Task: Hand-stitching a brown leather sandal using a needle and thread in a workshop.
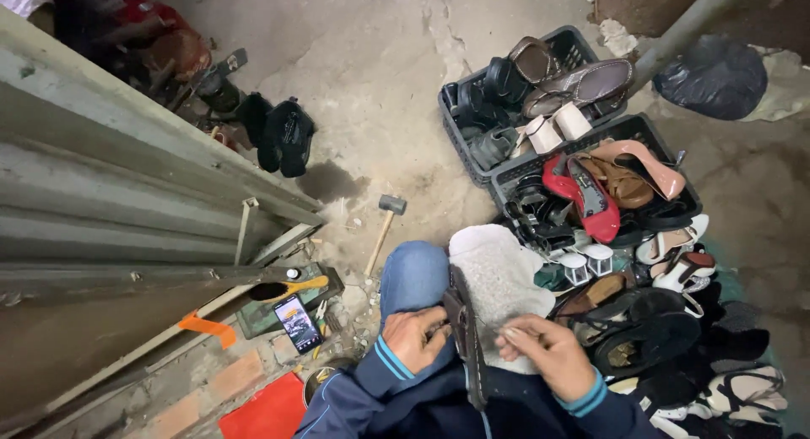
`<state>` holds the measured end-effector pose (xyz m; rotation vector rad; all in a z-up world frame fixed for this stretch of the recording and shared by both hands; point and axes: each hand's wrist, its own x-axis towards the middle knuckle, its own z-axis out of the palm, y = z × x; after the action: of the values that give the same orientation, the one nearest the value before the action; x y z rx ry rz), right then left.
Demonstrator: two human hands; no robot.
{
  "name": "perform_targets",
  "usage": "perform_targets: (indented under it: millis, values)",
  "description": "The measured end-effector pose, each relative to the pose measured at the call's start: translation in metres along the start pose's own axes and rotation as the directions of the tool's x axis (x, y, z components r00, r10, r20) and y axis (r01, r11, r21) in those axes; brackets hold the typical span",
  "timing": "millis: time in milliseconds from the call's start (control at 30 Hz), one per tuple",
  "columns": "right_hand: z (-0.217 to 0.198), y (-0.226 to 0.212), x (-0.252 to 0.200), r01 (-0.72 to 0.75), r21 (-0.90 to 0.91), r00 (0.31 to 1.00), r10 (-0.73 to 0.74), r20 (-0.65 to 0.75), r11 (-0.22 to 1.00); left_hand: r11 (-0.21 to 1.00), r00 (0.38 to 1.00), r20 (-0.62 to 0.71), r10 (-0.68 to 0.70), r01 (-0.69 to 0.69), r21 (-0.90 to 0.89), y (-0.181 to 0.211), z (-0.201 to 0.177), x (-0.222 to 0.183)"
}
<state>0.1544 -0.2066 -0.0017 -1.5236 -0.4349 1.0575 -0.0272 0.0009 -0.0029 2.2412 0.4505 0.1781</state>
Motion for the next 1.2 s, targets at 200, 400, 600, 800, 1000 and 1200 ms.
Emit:
perform_targets:
  millis: [200, 400, 600, 800, 1000, 1200]
  values:
    - [0.013, 0.023, 0.008, 0.334, -0.718, 0.909, -0.41, 0.074, 0.611, 0.965, 0.971, 0.233, 0.055, 0.008, -0.262, -0.006, 0.0, 0.006]
    - [0.022, 0.033, 0.009, 0.322, -0.789, 0.892, -0.446, 0.069, 0.523, 0.89, 0.859, 0.508, -0.071, 0.285, -0.357, -0.007, -0.017, 0.021]
    - [0.015, 0.041, 0.015, 0.224, -0.758, 0.962, -0.266, 0.069, 0.613, 0.987, 0.937, 0.316, 0.151, -0.123, -0.106, -0.015, -0.004, 0.019]
    - [0.012, 0.022, 0.023, 0.17, -0.748, 0.982, -0.045, 0.184, 0.642, 0.962, 0.903, 0.422, 0.08, 0.041, -0.269, -0.014, -0.017, 0.026]
    - [-0.001, 0.03, 0.016, 0.157, -0.737, 0.983, -0.029, 0.184, 0.658, 0.982, 0.931, 0.322, 0.172, -0.136, -0.131, -0.013, -0.006, 0.018]
    - [-0.001, 0.038, 0.003, 0.316, -0.744, 0.941, -0.295, 0.166, 0.589, 0.965, 0.977, 0.123, 0.173, -0.193, 0.178, -0.003, 0.008, -0.003]
